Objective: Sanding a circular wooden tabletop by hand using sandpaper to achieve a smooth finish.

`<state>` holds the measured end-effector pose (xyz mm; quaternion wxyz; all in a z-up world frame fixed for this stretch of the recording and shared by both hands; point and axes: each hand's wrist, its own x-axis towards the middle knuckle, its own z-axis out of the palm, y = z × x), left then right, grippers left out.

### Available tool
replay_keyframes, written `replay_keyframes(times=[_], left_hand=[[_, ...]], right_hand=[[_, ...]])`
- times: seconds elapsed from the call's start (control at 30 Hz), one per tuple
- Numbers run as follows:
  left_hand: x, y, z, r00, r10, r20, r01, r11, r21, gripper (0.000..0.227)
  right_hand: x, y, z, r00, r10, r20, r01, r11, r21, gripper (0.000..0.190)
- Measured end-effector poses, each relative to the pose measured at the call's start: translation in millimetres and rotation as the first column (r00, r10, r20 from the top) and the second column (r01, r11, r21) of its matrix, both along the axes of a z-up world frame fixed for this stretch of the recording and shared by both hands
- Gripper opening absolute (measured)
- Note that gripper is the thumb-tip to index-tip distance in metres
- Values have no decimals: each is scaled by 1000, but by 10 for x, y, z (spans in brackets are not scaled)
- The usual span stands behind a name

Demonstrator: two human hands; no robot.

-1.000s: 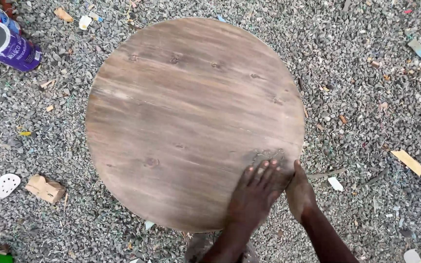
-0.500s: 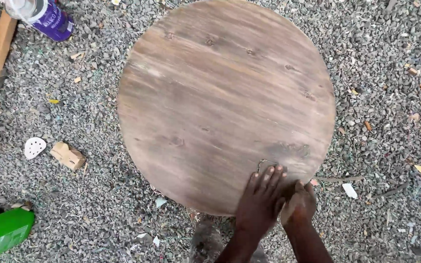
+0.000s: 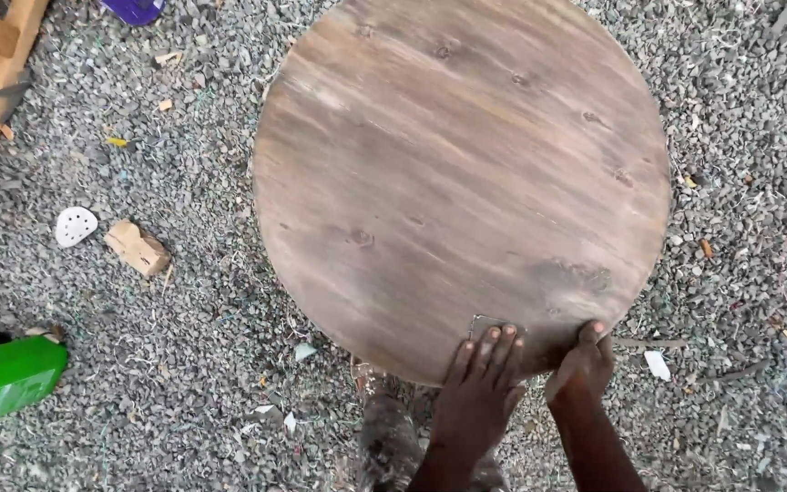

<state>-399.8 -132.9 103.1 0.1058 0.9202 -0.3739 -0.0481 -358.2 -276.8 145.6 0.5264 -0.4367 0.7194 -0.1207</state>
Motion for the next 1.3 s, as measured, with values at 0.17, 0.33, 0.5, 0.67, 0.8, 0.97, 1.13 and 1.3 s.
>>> replay_keyframes(times=[0.17,0.33,0.5,0.67,0.8,0.97,1.13,1.3], left_hand=[[1614,1236,-37,938,318,-140,-326,945,-36,73],[1056,353,-81,835,541,-98,-550,826,-122,65],[0,-905,62,967,-103,-235,20,943,-332,67],[1408,-140,-281,939,-252,-236,195,951,-239,77],[2156,412,-303,968,-228,-105,177,917,-359,47],[2219,157,-409,997,-1,-77,-24,945,-326,22],[2302,50,-434,992,-60,112,69,995,-76,56],[2629,-93,-483,817,-528,231,537,843,28,85]], right_hand=[[-235,-114,-535,997,61,-43,-68,979,-193,31],[-381,-372,-640,979,35,203,22,962,-273,24],[-294,-608,131,943,150,298,-151,988,-20,66],[222,-477,-37,928,361,93,-317,895,-314,52],[89,-542,-574,823,304,-479,-507,774,-379,51],[171,-528,-371,868,293,-401,-446,813,-373,53],[241,-488,-334,887,211,-412,-369,859,-355,57],[446,-534,-266,842,233,-486,-393,882,-259,59]])
